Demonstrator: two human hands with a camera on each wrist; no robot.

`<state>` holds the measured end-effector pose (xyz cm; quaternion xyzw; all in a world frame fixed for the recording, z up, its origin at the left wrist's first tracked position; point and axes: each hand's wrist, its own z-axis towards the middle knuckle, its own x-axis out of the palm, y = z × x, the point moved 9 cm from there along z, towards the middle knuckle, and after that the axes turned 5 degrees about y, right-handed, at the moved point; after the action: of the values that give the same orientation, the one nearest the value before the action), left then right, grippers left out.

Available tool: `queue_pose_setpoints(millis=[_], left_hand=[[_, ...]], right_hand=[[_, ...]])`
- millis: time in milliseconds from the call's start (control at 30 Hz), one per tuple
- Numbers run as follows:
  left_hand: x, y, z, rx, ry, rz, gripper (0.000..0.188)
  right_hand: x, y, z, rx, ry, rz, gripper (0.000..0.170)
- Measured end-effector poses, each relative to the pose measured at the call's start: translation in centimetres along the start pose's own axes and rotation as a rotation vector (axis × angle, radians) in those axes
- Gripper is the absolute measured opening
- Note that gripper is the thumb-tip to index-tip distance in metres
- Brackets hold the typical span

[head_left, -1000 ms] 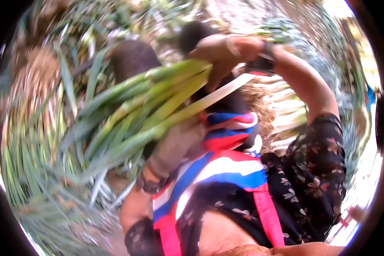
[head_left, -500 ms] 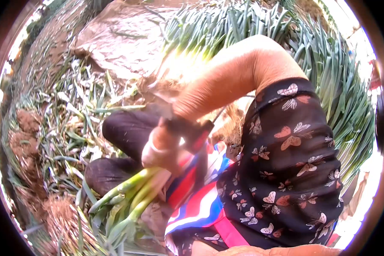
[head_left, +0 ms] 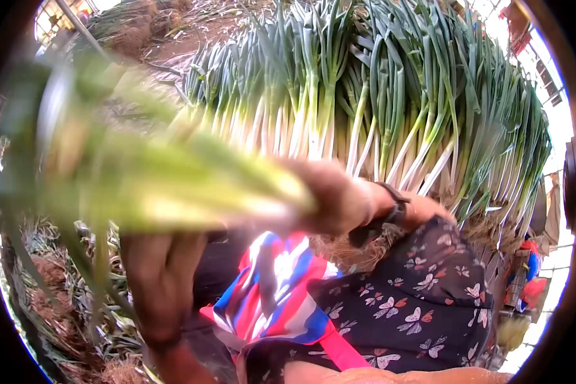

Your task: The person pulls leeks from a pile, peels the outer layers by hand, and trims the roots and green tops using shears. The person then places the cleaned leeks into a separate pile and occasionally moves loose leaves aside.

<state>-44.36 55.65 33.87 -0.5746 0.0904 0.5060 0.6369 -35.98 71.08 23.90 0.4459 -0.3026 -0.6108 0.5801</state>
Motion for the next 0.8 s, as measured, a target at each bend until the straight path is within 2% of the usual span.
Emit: queue_pose_setpoints(millis=[33, 67, 100, 167, 200, 233, 267, 300, 367, 433, 467, 500, 533, 600, 633, 667, 700, 767, 800], left_hand=[[0.6, -1.4, 3.8, 0.158, 0.046, 0.019, 0.008], [1.8, -3.7, 7.0, 0.39, 0.028, -0.034, 0.008], [4.4, -3.4, 9.9, 0.396, 0.142, -0.365, 0.015], [12.7, 1.0, 12.0, -0.033, 0.442, -0.706, 0.031], [16.6, 3.2, 12.3, -0.28, 0.526, -0.837, 0.039], [20.1, 4.0, 10.7, 0.103, 0.602, -0.271, 0.036], [23.3, 5.0, 8.7, 0.471, 0.475, 0.281, 0.033], [23.6, 5.3, 6.8, 0.349, 0.572, 0.062, 0.032], [23.9, 5.9, 2.7, 0.063, 0.683, -0.391, 0.031], [22.4, 7.7, -1.8, -0.098, 0.761, -0.522, 0.034], [21.5, 9.3, -3.8, -0.168, 0.783, -0.409, 0.036], [19.0, 9.9, -4.7, -0.367, 0.694, -0.476, 0.035], [16.3, 10.3, -6.2, -0.569, 0.606, -0.541, 0.034], [11.6, 12.1, -9.1, -0.686, 0.35, -0.429, 0.032], [9.6, 11.9, -10.0, -0.752, 0.3, -0.476, 0.028], [8.1, 13.1, -12.1, -0.826, 0.226, -0.459, 0.027], [6.9, 14.0, -14.4, -0.898, 0.149, -0.442, 0.026], [4.2, 13.0, -16.6, -0.978, -0.014, -0.491, 0.025], [3.5, 12.7, -17.6, -1.022, -0.06, -0.503, 0.026]], right_hand=[[-2.4, 0.3, -1.1, -0.018, -0.167, -0.045, 0.069], [-4.8, 0.5, -2.5, -0.029, -0.336, -0.092, 0.065], [-7.1, 1.3, -3.2, 0.09, -0.435, -0.204, 0.063], [-11.3, 2.8, -5.2, 0.328, -0.644, -0.415, 0.061], [-13.3, -0.2, -7.1, 0.391, -0.675, -0.258, 0.057], [-15.5, -4.9, -9.1, 0.449, -0.7, -0.103, 0.054], [-17.9, -8.7, -11.2, 0.538, -0.76, -0.107, 0.051], [-20.1, -12.5, -13.1, 0.631, -0.824, -0.108, 0.048], [-23.8, -20.7, -18.3, 1.338, -0.816, -0.399, 0.048], [-25.5, -25.0, -20.3, 1.278, -0.723, -0.652, 0.052], [-26.0, -26.4, -20.2, 1.317, -0.724, -0.711, 0.053], [-26.3, -27.6, -20.0, 1.355, -0.721, -0.77, 0.053], [-26.8, -29.3, -20.3, 1.318, -0.819, -0.789, 0.049], [-26.3, -30.5, -20.3, 1.354, -0.814, -0.736, 0.049], [-25.6, -30.3, -20.0, 1.373, -0.809, -0.714, 0.049], [-25.3, -29.6, -19.3, 1.384, -0.73, -0.793, 0.049], [-25.9, -31.3, -19.6, 1.375, -0.641, -0.896, 0.05], [-25.4, -30.3, -19.2, 1.402, -0.647, -0.8, 0.05], [-25.0, -29.8, -18.6, 1.424, -0.594, -0.749, 0.045]])
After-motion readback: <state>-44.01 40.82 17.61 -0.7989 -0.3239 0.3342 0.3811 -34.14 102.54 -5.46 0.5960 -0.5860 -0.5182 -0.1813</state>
